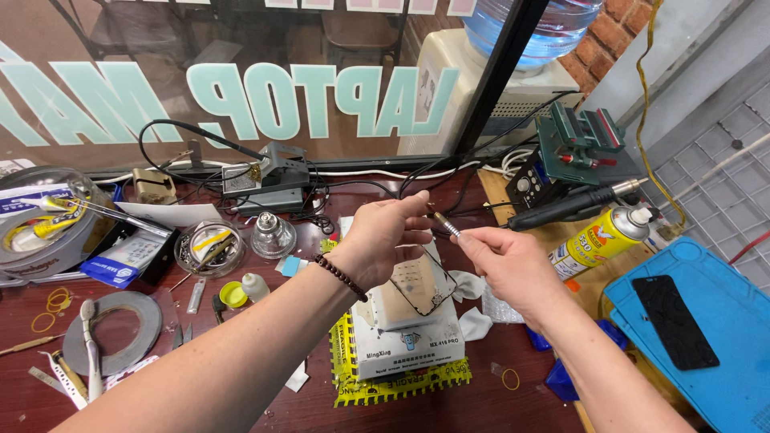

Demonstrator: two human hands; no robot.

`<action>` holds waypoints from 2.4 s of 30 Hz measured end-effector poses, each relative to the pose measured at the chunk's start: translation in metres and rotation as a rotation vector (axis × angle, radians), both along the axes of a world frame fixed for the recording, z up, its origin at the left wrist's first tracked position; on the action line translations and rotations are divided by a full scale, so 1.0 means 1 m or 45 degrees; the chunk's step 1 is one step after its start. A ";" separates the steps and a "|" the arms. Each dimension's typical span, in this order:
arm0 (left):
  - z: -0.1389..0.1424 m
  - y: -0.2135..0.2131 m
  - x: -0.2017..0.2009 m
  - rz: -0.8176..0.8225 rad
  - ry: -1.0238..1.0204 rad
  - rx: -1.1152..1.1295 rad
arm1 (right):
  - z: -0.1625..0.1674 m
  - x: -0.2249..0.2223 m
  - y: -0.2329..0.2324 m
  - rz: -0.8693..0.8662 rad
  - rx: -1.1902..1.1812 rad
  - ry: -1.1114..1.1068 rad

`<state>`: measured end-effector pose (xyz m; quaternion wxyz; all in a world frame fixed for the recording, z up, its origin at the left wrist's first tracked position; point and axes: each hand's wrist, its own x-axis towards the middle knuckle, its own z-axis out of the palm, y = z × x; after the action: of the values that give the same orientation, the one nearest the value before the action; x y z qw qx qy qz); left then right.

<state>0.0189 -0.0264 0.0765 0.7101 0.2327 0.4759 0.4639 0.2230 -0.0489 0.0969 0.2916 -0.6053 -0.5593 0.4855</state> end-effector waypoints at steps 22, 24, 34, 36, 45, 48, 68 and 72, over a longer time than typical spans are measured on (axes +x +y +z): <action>-0.008 -0.020 -0.053 -0.013 0.133 0.024 | 0.005 -0.035 -0.015 0.334 -0.134 -0.001; -0.009 -0.024 -0.057 -0.046 0.147 0.035 | 0.005 -0.039 -0.013 0.372 -0.076 -0.013; -0.017 -0.032 -0.038 -0.003 1.664 0.816 | -0.008 -0.012 0.021 0.114 -0.068 -0.121; -0.023 -0.037 -0.023 -0.053 1.858 0.954 | -0.016 0.000 0.031 0.120 -0.013 -0.253; -0.040 -0.023 0.012 -0.179 2.122 0.742 | -0.037 -0.005 0.059 0.425 0.069 -0.482; -0.047 -0.020 0.014 -0.157 2.124 0.753 | -0.037 -0.009 0.059 0.434 0.018 -0.551; -0.061 -0.019 0.020 -0.097 1.955 0.636 | -0.041 -0.025 0.044 0.445 0.297 -0.878; -0.062 -0.020 0.019 -0.109 1.962 0.640 | -0.041 -0.029 0.039 0.396 0.245 -0.903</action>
<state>0.0383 -0.0467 0.0147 0.1265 0.6574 0.7033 0.2390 0.1941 -0.0094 0.0561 0.0589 -0.6133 -0.7532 0.2303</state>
